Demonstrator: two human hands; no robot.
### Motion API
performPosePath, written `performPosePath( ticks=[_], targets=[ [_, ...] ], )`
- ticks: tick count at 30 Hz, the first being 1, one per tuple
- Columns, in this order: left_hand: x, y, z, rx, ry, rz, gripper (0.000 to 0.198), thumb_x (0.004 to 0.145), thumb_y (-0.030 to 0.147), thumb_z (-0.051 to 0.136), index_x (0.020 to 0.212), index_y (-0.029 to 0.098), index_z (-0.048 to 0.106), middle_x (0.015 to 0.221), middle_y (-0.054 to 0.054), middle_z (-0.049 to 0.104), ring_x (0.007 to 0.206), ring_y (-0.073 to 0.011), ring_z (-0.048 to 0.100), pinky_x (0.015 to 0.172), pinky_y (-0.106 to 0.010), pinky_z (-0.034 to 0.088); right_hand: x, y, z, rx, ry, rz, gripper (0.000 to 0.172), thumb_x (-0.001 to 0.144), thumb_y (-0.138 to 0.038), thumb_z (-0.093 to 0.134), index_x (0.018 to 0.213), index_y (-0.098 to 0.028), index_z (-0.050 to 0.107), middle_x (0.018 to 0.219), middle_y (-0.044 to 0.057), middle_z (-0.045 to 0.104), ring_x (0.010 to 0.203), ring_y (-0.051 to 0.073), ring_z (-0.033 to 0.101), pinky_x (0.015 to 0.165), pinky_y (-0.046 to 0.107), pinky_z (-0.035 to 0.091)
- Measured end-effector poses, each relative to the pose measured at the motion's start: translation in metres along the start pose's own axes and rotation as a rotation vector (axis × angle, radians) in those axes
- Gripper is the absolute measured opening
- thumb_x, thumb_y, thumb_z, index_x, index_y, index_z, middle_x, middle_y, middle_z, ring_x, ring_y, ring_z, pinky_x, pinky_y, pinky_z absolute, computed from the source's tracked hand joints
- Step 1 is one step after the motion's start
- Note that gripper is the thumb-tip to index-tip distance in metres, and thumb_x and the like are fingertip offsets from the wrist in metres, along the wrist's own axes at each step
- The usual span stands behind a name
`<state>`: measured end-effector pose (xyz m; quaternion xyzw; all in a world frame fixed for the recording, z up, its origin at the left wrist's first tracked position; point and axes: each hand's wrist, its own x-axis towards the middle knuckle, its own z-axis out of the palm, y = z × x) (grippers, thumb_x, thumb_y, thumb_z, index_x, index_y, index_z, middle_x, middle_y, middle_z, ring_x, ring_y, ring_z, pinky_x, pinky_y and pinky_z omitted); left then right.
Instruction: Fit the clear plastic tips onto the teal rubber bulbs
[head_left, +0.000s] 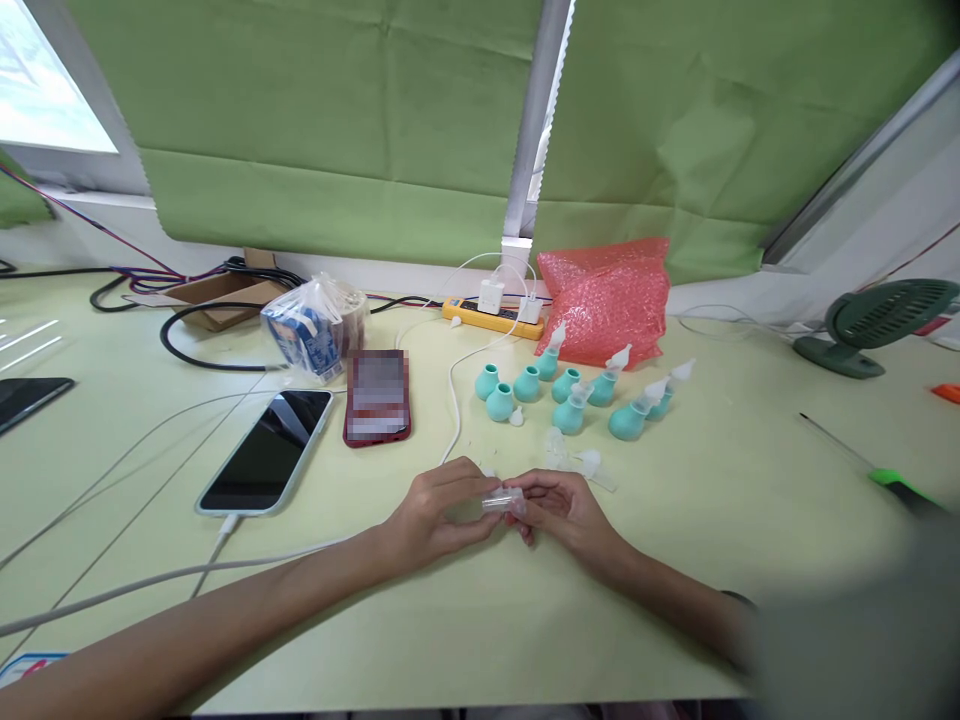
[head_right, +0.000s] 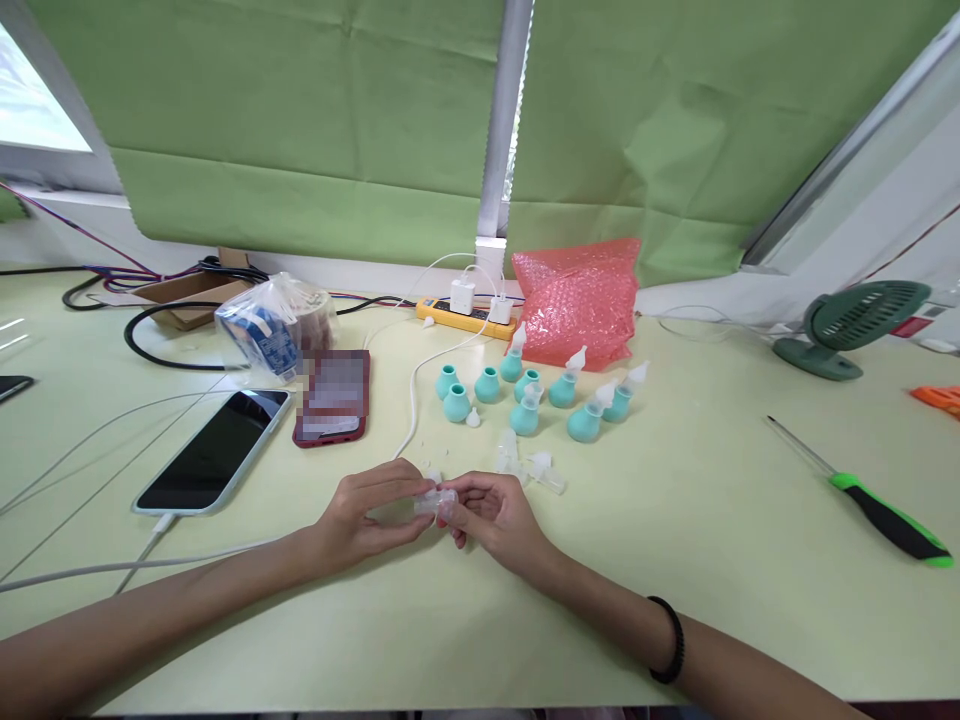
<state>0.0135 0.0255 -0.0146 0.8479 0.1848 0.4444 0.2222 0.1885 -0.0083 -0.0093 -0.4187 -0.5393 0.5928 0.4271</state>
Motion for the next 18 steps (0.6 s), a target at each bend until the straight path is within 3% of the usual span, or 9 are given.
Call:
performPosePath(
  ticks=[5, 8, 12, 18],
  targets=[
    [0.003, 0.004, -0.003, -0.032, 0.012, -0.089, 0.030, 0.067, 0.017, 0.059, 0.096, 0.012, 0.057, 0.075, -0.007, 0.062, 0.068, -0.0143, 0.055, 0.062, -0.026, 0.046, -0.003, 0.001, 0.000, -0.074, 0.012, -0.128, 0.018, 0.069, -0.025, 0.060, 0.085, -0.015, 0.059, 0.066, 0.002, 0.057, 0.052, 0.010, 0.051, 0.046, 0.024, 0.045],
    [0.004, 0.010, -0.007, -0.125, -0.034, -0.265, 0.035, 0.068, 0.021, 0.056, 0.102, 0.012, 0.055, 0.078, -0.007, 0.062, 0.066, -0.0132, 0.056, 0.063, -0.025, 0.047, -0.006, -0.001, 0.000, -0.283, 0.036, -0.355, 0.021, 0.070, -0.016, 0.058, 0.091, -0.018, 0.058, 0.077, 0.004, 0.059, 0.065, 0.013, 0.054, 0.057, 0.026, 0.047],
    [0.006, 0.015, -0.010, -0.201, -0.131, -0.380, 0.026, 0.070, 0.024, 0.055, 0.091, 0.009, 0.060, 0.072, -0.006, 0.061, 0.063, -0.0129, 0.055, 0.058, -0.023, 0.045, -0.007, -0.002, 0.000, -0.549, 0.020, -0.643, 0.029, 0.070, -0.010, 0.055, 0.096, -0.020, 0.057, 0.077, 0.004, 0.059, 0.064, 0.012, 0.055, 0.059, 0.026, 0.047],
    [0.008, 0.015, -0.009, -0.381, -0.194, -0.528, 0.024, 0.067, 0.028, 0.060, 0.080, 0.008, 0.061, 0.071, -0.006, 0.060, 0.065, -0.0136, 0.054, 0.058, -0.023, 0.045, -0.006, -0.003, 0.000, -0.706, -0.025, -0.778, 0.031, 0.071, -0.010, 0.054, 0.101, -0.020, 0.055, 0.083, 0.005, 0.060, 0.073, 0.013, 0.057, 0.062, 0.026, 0.048]
  ],
)
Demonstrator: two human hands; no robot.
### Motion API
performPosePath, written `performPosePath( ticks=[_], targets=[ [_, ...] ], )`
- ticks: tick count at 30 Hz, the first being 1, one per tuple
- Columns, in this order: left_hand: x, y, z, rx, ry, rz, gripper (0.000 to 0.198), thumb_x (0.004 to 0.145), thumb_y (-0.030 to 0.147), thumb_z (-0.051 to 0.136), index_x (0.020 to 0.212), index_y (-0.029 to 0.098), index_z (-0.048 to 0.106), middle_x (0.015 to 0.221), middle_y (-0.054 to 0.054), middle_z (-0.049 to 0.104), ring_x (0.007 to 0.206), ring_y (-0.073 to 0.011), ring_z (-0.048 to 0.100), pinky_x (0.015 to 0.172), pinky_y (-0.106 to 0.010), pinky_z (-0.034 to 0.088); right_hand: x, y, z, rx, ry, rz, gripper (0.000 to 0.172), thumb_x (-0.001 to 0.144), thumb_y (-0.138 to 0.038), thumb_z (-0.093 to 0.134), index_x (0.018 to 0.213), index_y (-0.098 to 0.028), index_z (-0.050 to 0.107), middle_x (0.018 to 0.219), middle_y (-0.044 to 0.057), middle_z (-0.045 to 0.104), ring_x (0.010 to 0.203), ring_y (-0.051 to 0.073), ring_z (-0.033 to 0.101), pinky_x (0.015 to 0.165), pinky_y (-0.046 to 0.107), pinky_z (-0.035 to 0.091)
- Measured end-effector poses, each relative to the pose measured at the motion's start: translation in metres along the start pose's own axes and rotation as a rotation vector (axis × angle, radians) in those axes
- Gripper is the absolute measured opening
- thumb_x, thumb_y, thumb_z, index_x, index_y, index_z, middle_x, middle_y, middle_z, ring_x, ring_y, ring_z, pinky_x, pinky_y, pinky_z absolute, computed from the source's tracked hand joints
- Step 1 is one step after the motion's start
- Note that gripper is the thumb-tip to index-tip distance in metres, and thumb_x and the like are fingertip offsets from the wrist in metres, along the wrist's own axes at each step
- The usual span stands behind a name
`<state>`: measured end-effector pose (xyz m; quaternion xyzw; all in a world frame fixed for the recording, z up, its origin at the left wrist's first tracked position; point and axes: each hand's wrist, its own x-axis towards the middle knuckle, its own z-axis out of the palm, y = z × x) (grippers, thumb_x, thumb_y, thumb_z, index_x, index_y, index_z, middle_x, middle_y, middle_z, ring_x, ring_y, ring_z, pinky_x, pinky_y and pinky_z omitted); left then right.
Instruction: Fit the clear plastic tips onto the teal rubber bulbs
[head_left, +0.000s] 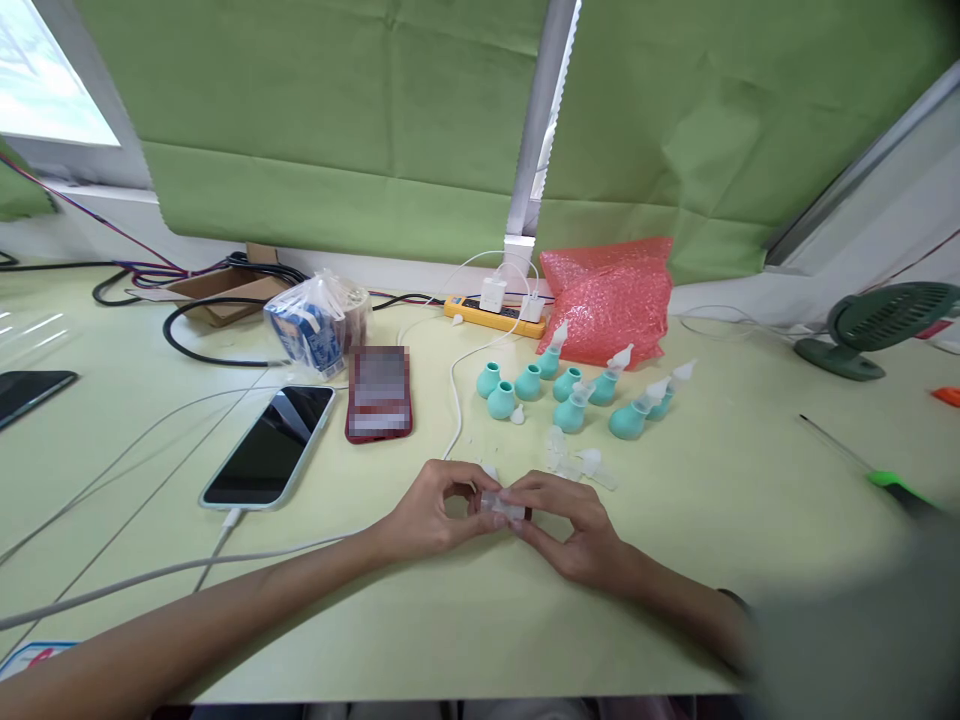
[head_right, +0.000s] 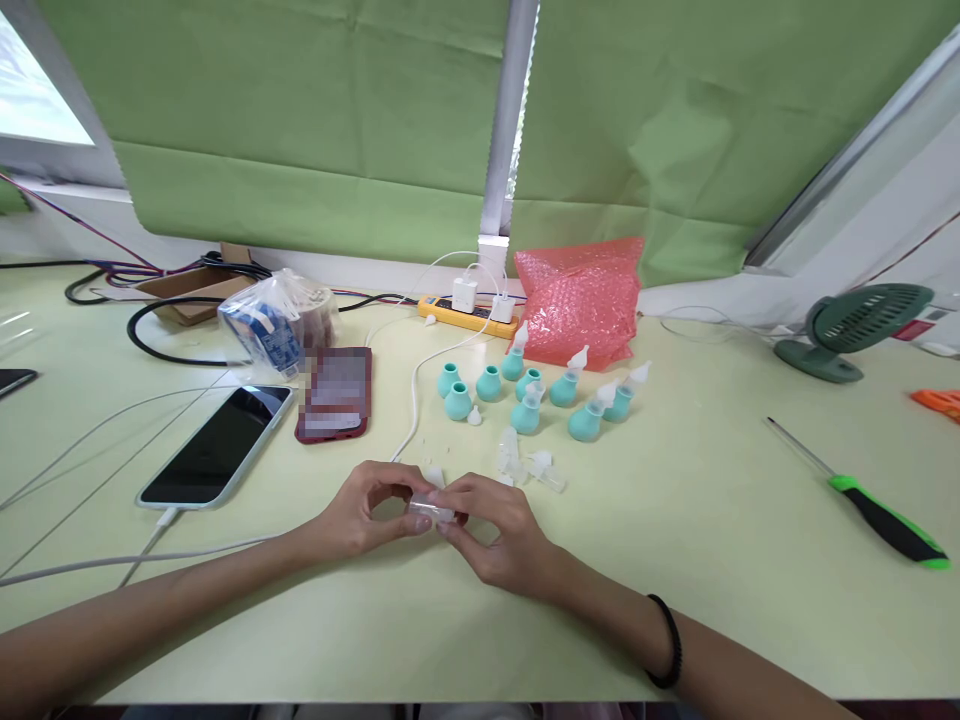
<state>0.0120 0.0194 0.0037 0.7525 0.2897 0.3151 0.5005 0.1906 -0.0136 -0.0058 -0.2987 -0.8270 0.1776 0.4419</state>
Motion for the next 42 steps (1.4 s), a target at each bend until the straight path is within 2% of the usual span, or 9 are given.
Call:
performPosePath(
  ticks=[5, 8, 13, 18, 23, 32, 35, 38, 42],
  targets=[
    [0.001, -0.004, 0.001, -0.041, 0.042, -0.054, 0.024, 0.065, 0.028, 0.062, 0.076, 0.008, 0.060, 0.072, -0.007, 0.059, 0.066, -0.0140, 0.053, 0.061, -0.025, 0.045, 0.007, 0.005, -0.024, -0.294, 0.066, -0.070, 0.038, 0.068, -0.017, 0.057, 0.106, -0.016, 0.051, 0.084, 0.007, 0.061, 0.075, 0.016, 0.056, 0.065, 0.029, 0.046],
    [0.002, -0.007, 0.002, -0.007, 0.129, -0.060, 0.023, 0.064, 0.028, 0.063, 0.077, 0.009, 0.060, 0.071, -0.006, 0.059, 0.064, -0.0134, 0.053, 0.061, -0.025, 0.046, 0.011, 0.023, -0.042, -0.664, 0.221, -0.015, 0.021, 0.068, -0.022, 0.057, 0.088, -0.015, 0.059, 0.064, 0.003, 0.061, 0.059, 0.014, 0.054, 0.057, 0.026, 0.041],
    [0.001, -0.010, 0.005, 0.044, 0.259, 0.017, 0.024, 0.066, 0.020, 0.058, 0.088, 0.012, 0.057, 0.076, -0.005, 0.058, 0.061, -0.0102, 0.051, 0.061, -0.024, 0.047, 0.013, 0.049, -0.052, -0.995, 0.083, 0.230, 0.020, 0.066, -0.036, 0.056, 0.061, -0.017, 0.059, 0.051, 0.000, 0.057, 0.049, 0.013, 0.052, 0.050, 0.024, 0.033],
    [0.001, -0.010, 0.007, 0.109, 0.290, 0.044, 0.020, 0.065, 0.021, 0.060, 0.083, 0.012, 0.057, 0.075, -0.004, 0.059, 0.059, -0.0100, 0.052, 0.059, -0.024, 0.048, 0.014, 0.050, -0.045, -0.831, 0.108, 0.178, 0.021, 0.071, -0.034, 0.052, 0.081, -0.016, 0.057, 0.065, 0.004, 0.059, 0.062, 0.016, 0.054, 0.054, 0.025, 0.040],
    [0.002, -0.007, 0.006, 0.110, 0.293, 0.024, 0.022, 0.067, 0.028, 0.061, 0.082, 0.011, 0.060, 0.070, -0.005, 0.061, 0.060, -0.0113, 0.054, 0.057, -0.023, 0.048, 0.032, 0.046, -0.032, -0.713, 0.040, 0.164, 0.040, 0.074, -0.035, 0.050, 0.108, -0.016, 0.046, 0.086, 0.009, 0.058, 0.074, 0.020, 0.055, 0.060, 0.030, 0.044],
    [0.000, -0.009, 0.005, 0.101, 0.381, 0.159, 0.016, 0.067, 0.013, 0.054, 0.083, 0.013, 0.054, 0.079, -0.004, 0.057, 0.068, -0.0110, 0.053, 0.061, -0.022, 0.047, 0.077, 0.065, -0.010, -0.905, 0.027, 0.350, 0.022, 0.069, -0.037, 0.054, 0.073, -0.016, 0.059, 0.064, 0.007, 0.057, 0.076, 0.024, 0.051, 0.056, 0.031, 0.040],
    [0.000, -0.009, 0.005, 0.079, 0.384, 0.137, 0.010, 0.068, 0.013, 0.052, 0.078, 0.013, 0.052, 0.076, -0.003, 0.055, 0.067, -0.0108, 0.053, 0.061, -0.022, 0.047, 0.072, 0.056, -0.014, -0.756, 0.132, 0.217, 0.015, 0.067, -0.031, 0.056, 0.072, -0.017, 0.058, 0.066, 0.005, 0.055, 0.074, 0.021, 0.051, 0.062, 0.032, 0.042],
    [-0.001, -0.009, 0.004, 0.069, 0.396, 0.097, 0.012, 0.070, 0.017, 0.054, 0.081, 0.014, 0.052, 0.077, -0.003, 0.056, 0.067, -0.0109, 0.053, 0.062, -0.023, 0.048, 0.055, 0.034, -0.022, -0.540, 0.257, 0.063, 0.016, 0.066, -0.027, 0.058, 0.079, -0.018, 0.053, 0.089, 0.009, 0.054, 0.086, 0.021, 0.051, 0.073, 0.036, 0.043],
    [-0.002, -0.007, 0.005, 0.054, 0.400, 0.057, 0.021, 0.072, 0.022, 0.055, 0.091, 0.014, 0.052, 0.079, -0.004, 0.058, 0.069, -0.0124, 0.056, 0.065, -0.025, 0.048, 0.024, 0.006, -0.024, -0.273, 0.209, 0.086, 0.024, 0.069, -0.017, 0.054, 0.089, -0.020, 0.041, 0.105, 0.013, 0.053, 0.096, 0.023, 0.052, 0.074, 0.036, 0.044]
  ],
)
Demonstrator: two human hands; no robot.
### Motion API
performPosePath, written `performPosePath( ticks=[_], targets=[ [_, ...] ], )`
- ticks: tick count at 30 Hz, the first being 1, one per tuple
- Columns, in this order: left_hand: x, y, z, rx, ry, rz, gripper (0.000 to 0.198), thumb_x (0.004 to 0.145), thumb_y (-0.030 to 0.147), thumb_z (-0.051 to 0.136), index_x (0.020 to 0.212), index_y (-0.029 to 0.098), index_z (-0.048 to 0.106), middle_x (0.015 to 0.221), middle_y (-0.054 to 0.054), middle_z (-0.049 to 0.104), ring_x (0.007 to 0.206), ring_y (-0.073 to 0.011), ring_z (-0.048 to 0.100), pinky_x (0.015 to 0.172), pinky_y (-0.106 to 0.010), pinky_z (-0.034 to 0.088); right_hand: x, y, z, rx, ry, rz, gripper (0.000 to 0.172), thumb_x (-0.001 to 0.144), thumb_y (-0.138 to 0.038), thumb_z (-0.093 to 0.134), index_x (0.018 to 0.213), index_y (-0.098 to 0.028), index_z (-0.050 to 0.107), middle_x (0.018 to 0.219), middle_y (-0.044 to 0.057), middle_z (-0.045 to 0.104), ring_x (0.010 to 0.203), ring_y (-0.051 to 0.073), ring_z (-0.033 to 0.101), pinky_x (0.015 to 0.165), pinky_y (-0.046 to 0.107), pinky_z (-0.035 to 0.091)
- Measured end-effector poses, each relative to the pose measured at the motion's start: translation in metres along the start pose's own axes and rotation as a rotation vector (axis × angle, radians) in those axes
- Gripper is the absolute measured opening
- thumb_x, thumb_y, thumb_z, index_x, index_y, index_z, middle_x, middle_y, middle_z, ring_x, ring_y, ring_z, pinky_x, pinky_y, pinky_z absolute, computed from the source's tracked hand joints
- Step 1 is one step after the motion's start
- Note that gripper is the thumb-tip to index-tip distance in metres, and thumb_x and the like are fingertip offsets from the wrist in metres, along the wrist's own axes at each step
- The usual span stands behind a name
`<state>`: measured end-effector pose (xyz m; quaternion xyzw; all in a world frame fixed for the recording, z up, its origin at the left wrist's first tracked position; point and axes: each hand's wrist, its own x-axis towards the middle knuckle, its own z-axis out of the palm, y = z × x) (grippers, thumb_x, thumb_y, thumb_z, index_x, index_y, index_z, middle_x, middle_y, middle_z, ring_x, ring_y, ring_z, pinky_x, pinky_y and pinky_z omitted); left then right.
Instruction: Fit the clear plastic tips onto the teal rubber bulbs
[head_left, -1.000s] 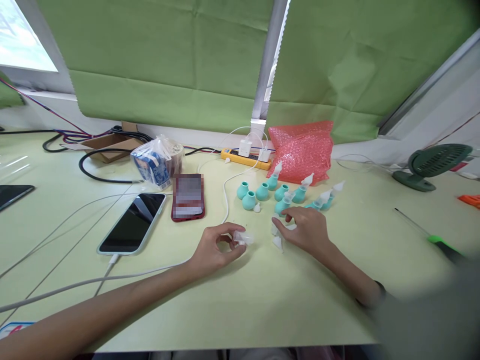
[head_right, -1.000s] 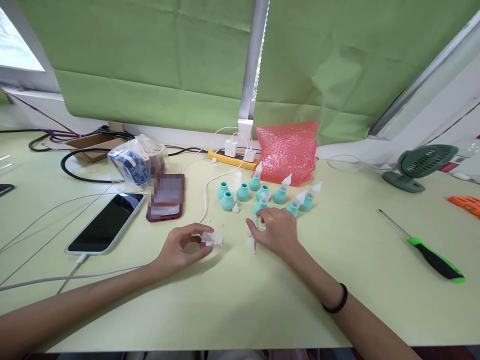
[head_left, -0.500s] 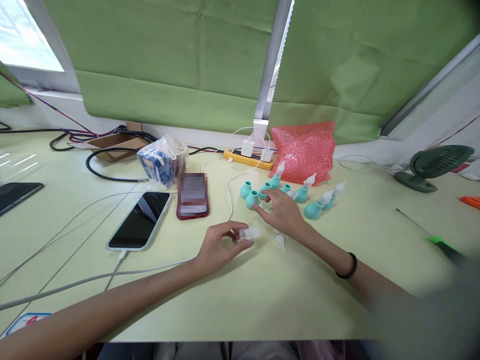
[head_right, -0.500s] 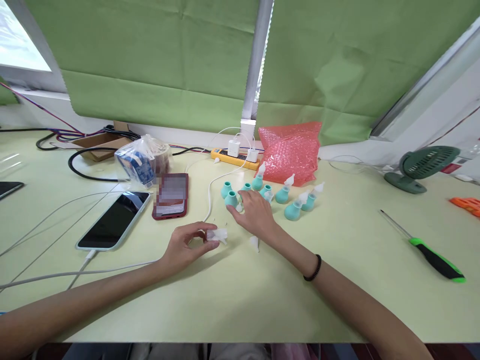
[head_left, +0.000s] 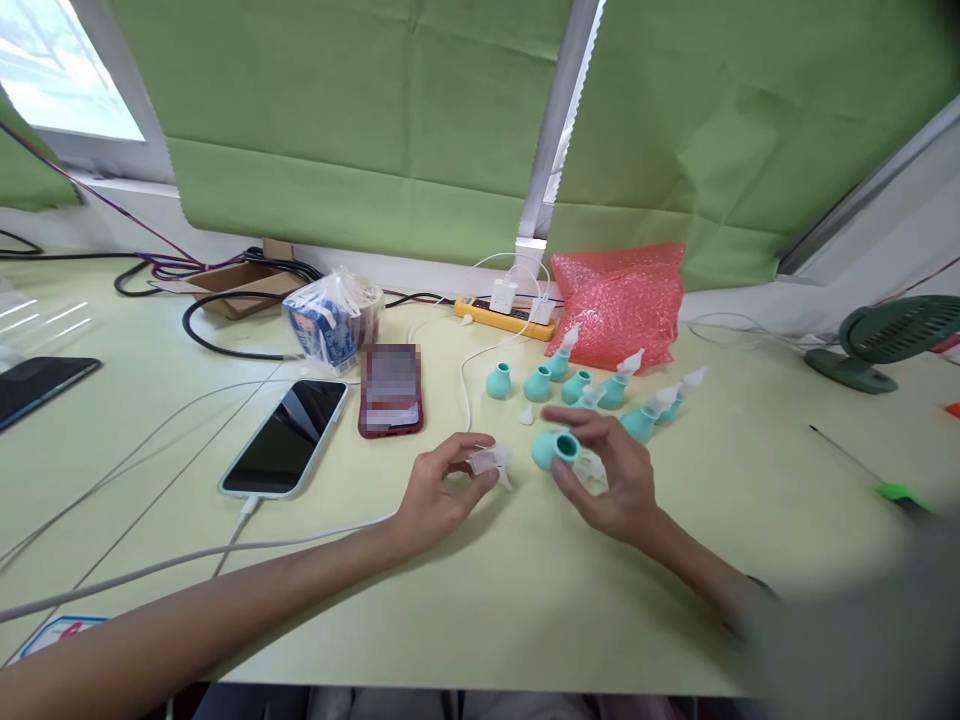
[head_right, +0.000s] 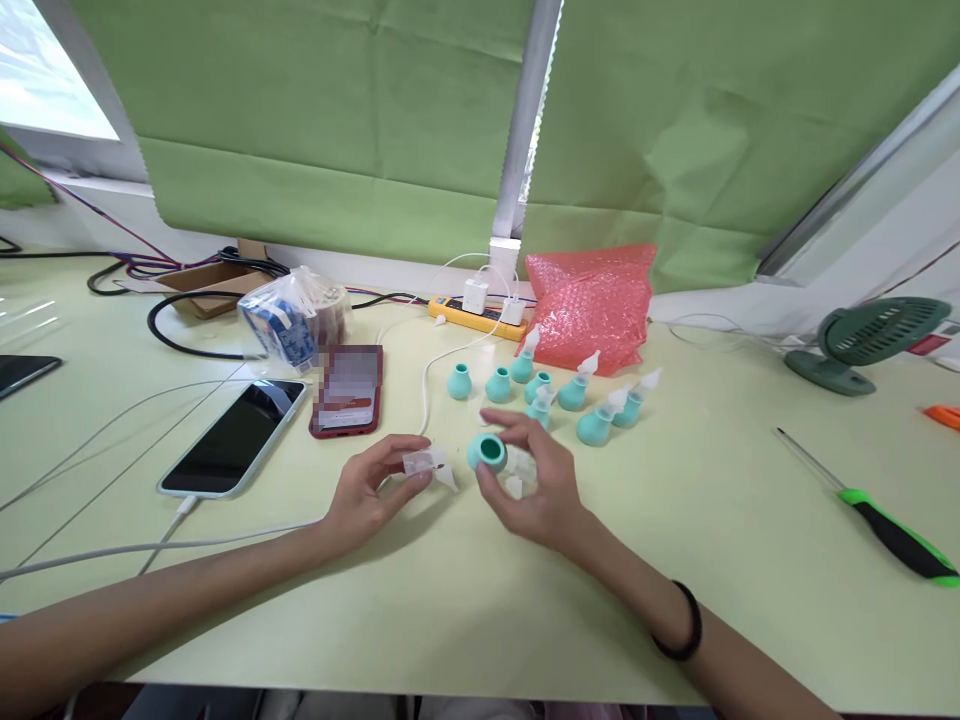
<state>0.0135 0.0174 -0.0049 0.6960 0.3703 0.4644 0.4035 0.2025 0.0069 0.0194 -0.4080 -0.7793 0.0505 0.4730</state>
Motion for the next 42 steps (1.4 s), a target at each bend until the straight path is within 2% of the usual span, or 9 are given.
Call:
performPosePath(
  ticks=[3, 8, 13, 18, 24, 28, 32, 36, 42],
  targets=[
    [-0.002, 0.000, 0.000, -0.019, -0.043, 0.014, 0.022, 0.072, 0.024, 0.057, 0.091, 0.013, 0.056, 0.076, -0.004, 0.060, 0.069, -0.0131, 0.056, 0.066, -0.025, 0.048, -0.014, -0.005, -0.001, 0.007, -0.071, -0.040, 0.031, 0.069, -0.015, 0.052, 0.096, -0.021, 0.038, 0.099, 0.011, 0.056, 0.092, 0.022, 0.054, 0.073, 0.035, 0.044],
    [-0.004, 0.003, 0.000, -0.130, -0.079, -0.003, 0.021, 0.074, 0.025, 0.054, 0.091, 0.013, 0.058, 0.082, -0.005, 0.059, 0.074, -0.0134, 0.055, 0.065, -0.023, 0.047, -0.012, 0.000, 0.002, -0.143, -0.121, -0.105, 0.025, 0.066, -0.016, 0.050, 0.089, -0.020, 0.042, 0.073, 0.004, 0.051, 0.071, 0.018, 0.051, 0.060, 0.030, 0.042],
    [-0.006, 0.006, 0.002, -0.208, -0.116, -0.016, 0.020, 0.068, 0.017, 0.058, 0.087, 0.011, 0.061, 0.077, -0.006, 0.059, 0.070, -0.0134, 0.054, 0.062, -0.023, 0.047, -0.015, 0.003, 0.005, -0.264, -0.154, -0.163, 0.015, 0.067, -0.013, 0.048, 0.080, -0.019, 0.047, 0.069, 0.004, 0.052, 0.063, 0.015, 0.048, 0.055, 0.026, 0.038],
    [-0.003, 0.004, 0.006, -0.344, -0.169, -0.130, 0.021, 0.061, 0.017, 0.063, 0.081, 0.011, 0.062, 0.080, -0.008, 0.063, 0.070, -0.0155, 0.057, 0.061, -0.026, 0.049, -0.021, 0.002, 0.009, -0.325, -0.254, -0.177, 0.010, 0.069, -0.011, 0.043, 0.073, -0.018, 0.048, 0.061, 0.001, 0.052, 0.054, 0.012, 0.048, 0.045, 0.022, 0.032],
    [0.002, 0.005, 0.001, -0.183, -0.285, -0.160, 0.024, 0.066, 0.025, 0.061, 0.085, 0.011, 0.064, 0.072, -0.006, 0.063, 0.059, -0.0125, 0.054, 0.053, -0.024, 0.048, -0.023, 0.003, 0.010, -0.295, -0.179, -0.182, 0.008, 0.069, -0.012, 0.044, 0.072, -0.018, 0.047, 0.057, -0.001, 0.051, 0.049, 0.010, 0.046, 0.043, 0.022, 0.029],
    [0.004, 0.011, -0.003, 0.061, -0.347, -0.038, 0.023, 0.071, 0.025, 0.056, 0.088, 0.012, 0.064, 0.060, -0.002, 0.058, 0.053, -0.0101, 0.048, 0.050, -0.021, 0.042, -0.025, 0.006, 0.010, -0.320, -0.216, -0.187, 0.009, 0.066, -0.010, 0.043, 0.070, -0.018, 0.047, 0.056, -0.001, 0.051, 0.049, 0.011, 0.046, 0.043, 0.022, 0.029],
    [0.002, 0.011, -0.004, 0.269, -0.395, 0.202, 0.022, 0.075, 0.021, 0.050, 0.092, 0.011, 0.061, 0.057, -0.001, 0.054, 0.050, -0.0091, 0.044, 0.049, -0.021, 0.037, -0.026, 0.006, 0.011, -0.329, -0.254, -0.191, 0.009, 0.065, -0.010, 0.042, 0.067, -0.018, 0.047, 0.054, -0.001, 0.050, 0.046, 0.011, 0.045, 0.041, 0.023, 0.027],
    [-0.001, 0.007, -0.003, 0.363, -0.376, 0.457, 0.023, 0.079, 0.018, 0.045, 0.098, 0.009, 0.055, 0.065, -0.005, 0.054, 0.058, -0.0117, 0.047, 0.053, -0.023, 0.038, -0.025, 0.002, 0.012, -0.175, -0.270, -0.085, 0.009, 0.061, -0.012, 0.045, 0.067, -0.018, 0.047, 0.054, -0.001, 0.052, 0.048, 0.010, 0.047, 0.043, 0.021, 0.031],
    [-0.003, -0.001, -0.001, 0.544, -0.343, 0.733, 0.023, 0.080, 0.012, 0.042, 0.101, 0.006, 0.047, 0.067, -0.007, 0.054, 0.062, -0.0141, 0.045, 0.055, -0.025, 0.041, -0.022, -0.004, 0.011, -0.040, -0.365, 0.098, 0.010, 0.054, -0.011, 0.046, 0.062, -0.018, 0.047, 0.049, -0.003, 0.048, 0.045, 0.009, 0.043, 0.044, 0.019, 0.033]
  ],
)
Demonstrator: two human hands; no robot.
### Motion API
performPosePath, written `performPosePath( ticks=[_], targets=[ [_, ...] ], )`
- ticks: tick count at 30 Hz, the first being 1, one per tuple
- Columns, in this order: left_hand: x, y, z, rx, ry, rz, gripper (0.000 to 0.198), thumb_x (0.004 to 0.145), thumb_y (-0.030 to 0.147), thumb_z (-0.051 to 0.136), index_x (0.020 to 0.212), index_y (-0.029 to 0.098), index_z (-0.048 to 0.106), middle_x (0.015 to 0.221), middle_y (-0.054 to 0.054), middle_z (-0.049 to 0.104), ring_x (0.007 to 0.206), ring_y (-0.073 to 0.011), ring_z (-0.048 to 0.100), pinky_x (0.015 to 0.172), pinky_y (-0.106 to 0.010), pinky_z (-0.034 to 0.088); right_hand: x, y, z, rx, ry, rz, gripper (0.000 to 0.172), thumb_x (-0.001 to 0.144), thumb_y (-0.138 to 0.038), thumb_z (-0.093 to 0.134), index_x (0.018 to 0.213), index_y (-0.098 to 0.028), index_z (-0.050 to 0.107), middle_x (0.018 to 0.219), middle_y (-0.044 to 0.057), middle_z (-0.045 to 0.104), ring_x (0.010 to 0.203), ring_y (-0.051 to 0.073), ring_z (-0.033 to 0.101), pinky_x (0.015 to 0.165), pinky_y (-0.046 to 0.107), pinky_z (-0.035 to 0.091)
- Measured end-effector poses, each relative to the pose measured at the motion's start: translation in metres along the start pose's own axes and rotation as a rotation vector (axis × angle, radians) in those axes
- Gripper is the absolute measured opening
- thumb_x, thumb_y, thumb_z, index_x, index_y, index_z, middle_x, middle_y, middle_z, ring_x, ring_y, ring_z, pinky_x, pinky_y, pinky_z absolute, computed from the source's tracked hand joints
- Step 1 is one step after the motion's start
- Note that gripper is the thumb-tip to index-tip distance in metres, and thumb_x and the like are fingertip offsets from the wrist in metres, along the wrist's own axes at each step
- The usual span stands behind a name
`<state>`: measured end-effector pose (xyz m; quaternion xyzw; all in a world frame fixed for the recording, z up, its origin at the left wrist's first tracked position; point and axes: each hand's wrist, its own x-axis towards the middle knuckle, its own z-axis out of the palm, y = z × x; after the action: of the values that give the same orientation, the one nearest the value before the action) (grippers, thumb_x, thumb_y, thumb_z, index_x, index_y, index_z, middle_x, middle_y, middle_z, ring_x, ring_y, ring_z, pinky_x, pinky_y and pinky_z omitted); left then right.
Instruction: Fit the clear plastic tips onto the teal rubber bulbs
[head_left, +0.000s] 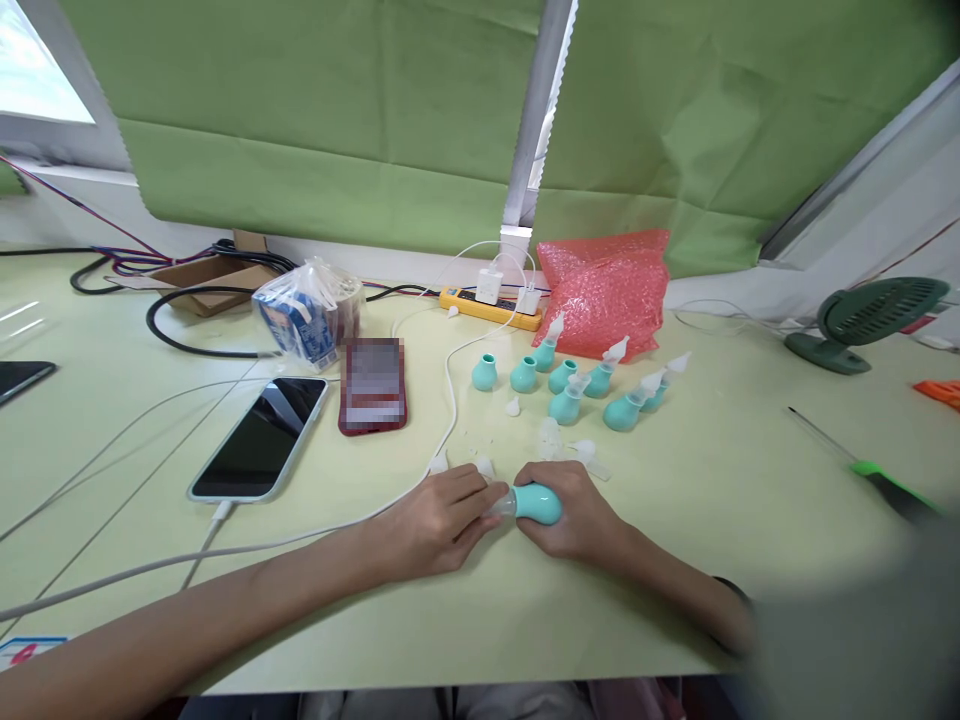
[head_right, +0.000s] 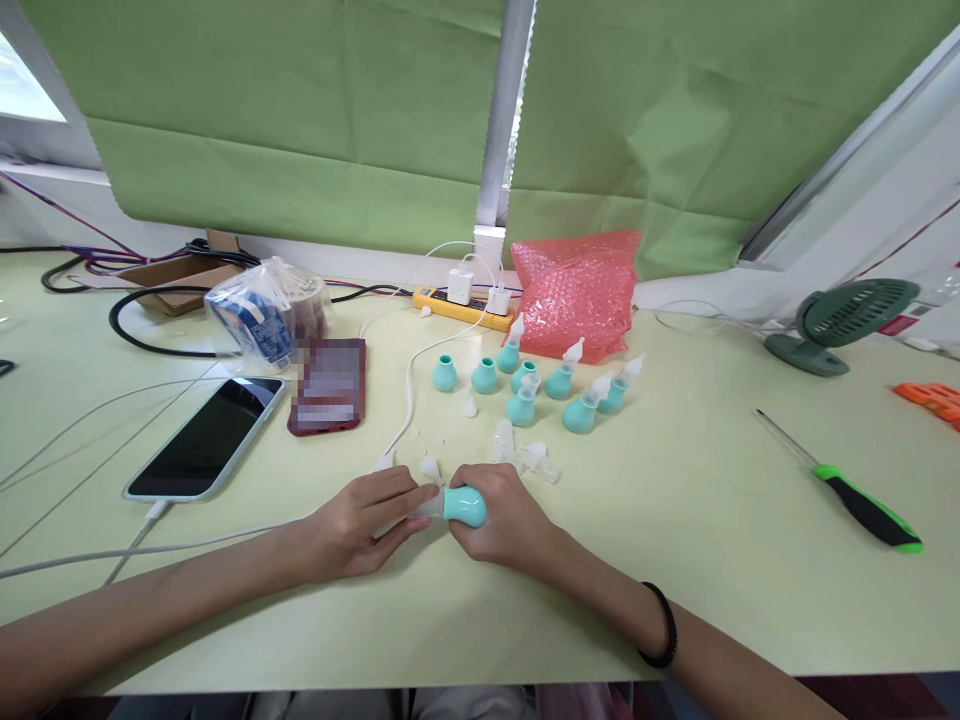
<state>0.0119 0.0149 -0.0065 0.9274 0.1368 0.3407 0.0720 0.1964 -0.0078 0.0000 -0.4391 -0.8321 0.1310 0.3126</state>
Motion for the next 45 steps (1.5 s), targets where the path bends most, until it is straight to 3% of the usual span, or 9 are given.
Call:
performPosePath(
  ticks=[9, 11, 14, 18, 26, 30, 33, 38, 45],
  targets=[
    [-0.002, -0.003, 0.001, 0.076, 0.012, 0.108, 0.022, 0.077, 0.010, 0.046, 0.099, 0.007, 0.049, 0.068, -0.007, 0.055, 0.061, -0.0143, 0.047, 0.052, -0.026, 0.043, 0.000, -0.002, 0.000, 0.184, -0.171, 0.138, 0.009, 0.055, -0.010, 0.049, 0.060, -0.017, 0.046, 0.048, -0.005, 0.042, 0.044, 0.007, 0.037, 0.042, 0.019, 0.029],
    [-0.001, -0.002, 0.001, -0.059, 0.105, 0.000, 0.027, 0.075, 0.012, 0.051, 0.102, 0.009, 0.049, 0.069, -0.006, 0.055, 0.062, -0.0128, 0.048, 0.054, -0.025, 0.044, 0.000, -0.007, -0.001, 0.215, -0.137, 0.132, 0.009, 0.059, -0.013, 0.051, 0.065, -0.018, 0.046, 0.054, -0.004, 0.046, 0.048, 0.008, 0.041, 0.046, 0.019, 0.033],
    [0.003, 0.002, 0.000, -0.363, 0.265, -0.357, 0.040, 0.068, 0.021, 0.062, 0.104, 0.010, 0.050, 0.070, -0.004, 0.055, 0.058, -0.0105, 0.048, 0.054, -0.024, 0.045, -0.003, -0.017, -0.006, 0.273, -0.050, 0.172, 0.026, 0.064, -0.015, 0.051, 0.089, -0.019, 0.042, 0.077, 0.001, 0.050, 0.067, 0.012, 0.048, 0.060, 0.022, 0.040],
    [0.008, 0.004, -0.001, -0.705, 0.229, -0.665, 0.024, 0.067, 0.027, 0.062, 0.083, 0.010, 0.059, 0.071, -0.006, 0.058, 0.061, -0.0116, 0.051, 0.059, -0.025, 0.047, -0.008, -0.026, -0.007, 0.281, -0.048, 0.180, 0.044, 0.071, -0.012, 0.042, 0.111, -0.018, 0.025, 0.102, 0.008, 0.042, 0.091, 0.016, 0.045, 0.079, 0.028, 0.039],
    [0.009, 0.003, -0.002, -0.796, 0.216, -0.755, 0.017, 0.073, 0.028, 0.055, 0.075, 0.012, 0.059, 0.075, -0.004, 0.053, 0.072, -0.0140, 0.051, 0.062, -0.023, 0.044, -0.010, -0.021, 0.008, 0.182, -0.018, 0.030, 0.048, 0.071, -0.020, 0.052, 0.113, -0.018, 0.028, 0.105, 0.009, 0.046, 0.094, 0.018, 0.047, 0.079, 0.030, 0.042],
    [0.007, 0.003, -0.004, -0.812, 0.294, -0.779, 0.019, 0.077, 0.029, 0.049, 0.080, 0.012, 0.057, 0.081, -0.005, 0.055, 0.078, -0.0154, 0.051, 0.070, -0.024, 0.042, -0.001, -0.012, -0.013, -0.059, 0.096, -0.094, 0.030, 0.069, -0.022, 0.053, 0.098, -0.018, 0.047, 0.089, 0.006, 0.058, 0.083, 0.018, 0.052, 0.072, 0.031, 0.043],
    [0.006, 0.003, -0.006, -0.820, 0.312, -0.810, 0.022, 0.082, 0.031, 0.040, 0.080, 0.013, 0.052, 0.079, -0.005, 0.056, 0.075, -0.0144, 0.051, 0.067, -0.024, 0.040, 0.008, 0.003, -0.038, -0.249, 0.162, 0.029, 0.012, 0.069, -0.018, 0.048, 0.078, -0.018, 0.056, 0.066, 0.002, 0.060, 0.062, 0.014, 0.055, 0.059, 0.025, 0.042],
    [0.005, 0.005, -0.007, -0.726, 0.192, -0.780, 0.024, 0.083, 0.031, 0.035, 0.071, 0.014, 0.046, 0.062, 0.000, 0.050, 0.055, -0.0093, 0.042, 0.052, -0.021, 0.033, 0.016, 0.027, -0.068, -0.631, -0.085, 0.359, 0.018, 0.067, -0.025, 0.047, 0.078, -0.022, 0.061, 0.075, 0.000, 0.063, 0.065, 0.016, 0.056, 0.047, 0.023, 0.032],
    [0.002, 0.008, -0.005, -0.568, 0.093, -0.720, 0.017, 0.078, 0.028, 0.044, 0.086, 0.014, 0.048, 0.059, 0.003, 0.048, 0.051, -0.0075, 0.039, 0.049, -0.019, 0.030, 0.018, 0.045, -0.070, -0.589, -0.363, 0.496, 0.020, 0.068, -0.028, 0.049, 0.080, -0.021, 0.063, 0.077, 0.002, 0.063, 0.071, 0.018, 0.056, 0.050, 0.023, 0.034]
  ],
)
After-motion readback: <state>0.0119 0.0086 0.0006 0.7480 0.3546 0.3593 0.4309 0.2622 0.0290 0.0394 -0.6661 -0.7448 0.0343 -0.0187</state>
